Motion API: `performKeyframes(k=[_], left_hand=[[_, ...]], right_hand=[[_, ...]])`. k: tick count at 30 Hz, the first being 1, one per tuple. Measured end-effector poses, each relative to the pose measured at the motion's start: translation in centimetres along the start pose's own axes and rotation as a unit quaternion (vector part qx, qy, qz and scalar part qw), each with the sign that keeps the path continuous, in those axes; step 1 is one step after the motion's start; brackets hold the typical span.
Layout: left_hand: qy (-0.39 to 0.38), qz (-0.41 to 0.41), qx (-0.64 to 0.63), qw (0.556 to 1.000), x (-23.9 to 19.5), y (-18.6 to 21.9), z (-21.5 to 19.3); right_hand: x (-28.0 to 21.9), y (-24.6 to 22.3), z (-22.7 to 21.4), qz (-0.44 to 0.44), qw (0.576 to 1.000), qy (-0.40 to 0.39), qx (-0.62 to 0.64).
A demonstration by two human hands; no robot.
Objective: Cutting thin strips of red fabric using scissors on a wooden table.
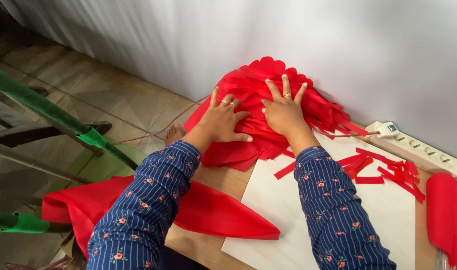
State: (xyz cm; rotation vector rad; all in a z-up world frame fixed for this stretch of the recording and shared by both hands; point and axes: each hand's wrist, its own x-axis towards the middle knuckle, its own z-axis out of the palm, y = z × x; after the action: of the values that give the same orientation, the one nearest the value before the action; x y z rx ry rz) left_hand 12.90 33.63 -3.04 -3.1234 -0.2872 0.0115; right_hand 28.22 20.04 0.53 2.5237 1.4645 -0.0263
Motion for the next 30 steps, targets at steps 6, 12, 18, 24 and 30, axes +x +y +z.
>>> performKeyframes(k=[6, 12, 18, 24, 30], left_hand=[[-0.022, -0.069, -0.056, 0.996, 1.7, -0.8, 1.6], [-0.036, -0.144, -0.113, 0.982, 1.5, -0.2, -0.7], [0.009, -0.195, -0.135, 0.971, 4.8, -2.2, 0.9], [0.038, -0.228, -0.128, 0.964, 7.4, -4.4, 2.2], [0.020, -0.196, -0.151, 0.969, 7.0, -3.8, 1.6]], right_hand=[[-0.2, 1.0, 0.9, -0.054, 0.995, 0.089, -0.008], [0.4, 3.0, 2.5, -0.058, 0.989, 0.139, 0.004], [0.6, 4.4, 3.1, -0.036, 0.986, 0.147, 0.064], [-0.5, 5.3, 2.1, -0.014, 0.978, 0.155, 0.140], [-0.9, 5.9, 1.7, 0.012, 0.988, 0.068, 0.135]])
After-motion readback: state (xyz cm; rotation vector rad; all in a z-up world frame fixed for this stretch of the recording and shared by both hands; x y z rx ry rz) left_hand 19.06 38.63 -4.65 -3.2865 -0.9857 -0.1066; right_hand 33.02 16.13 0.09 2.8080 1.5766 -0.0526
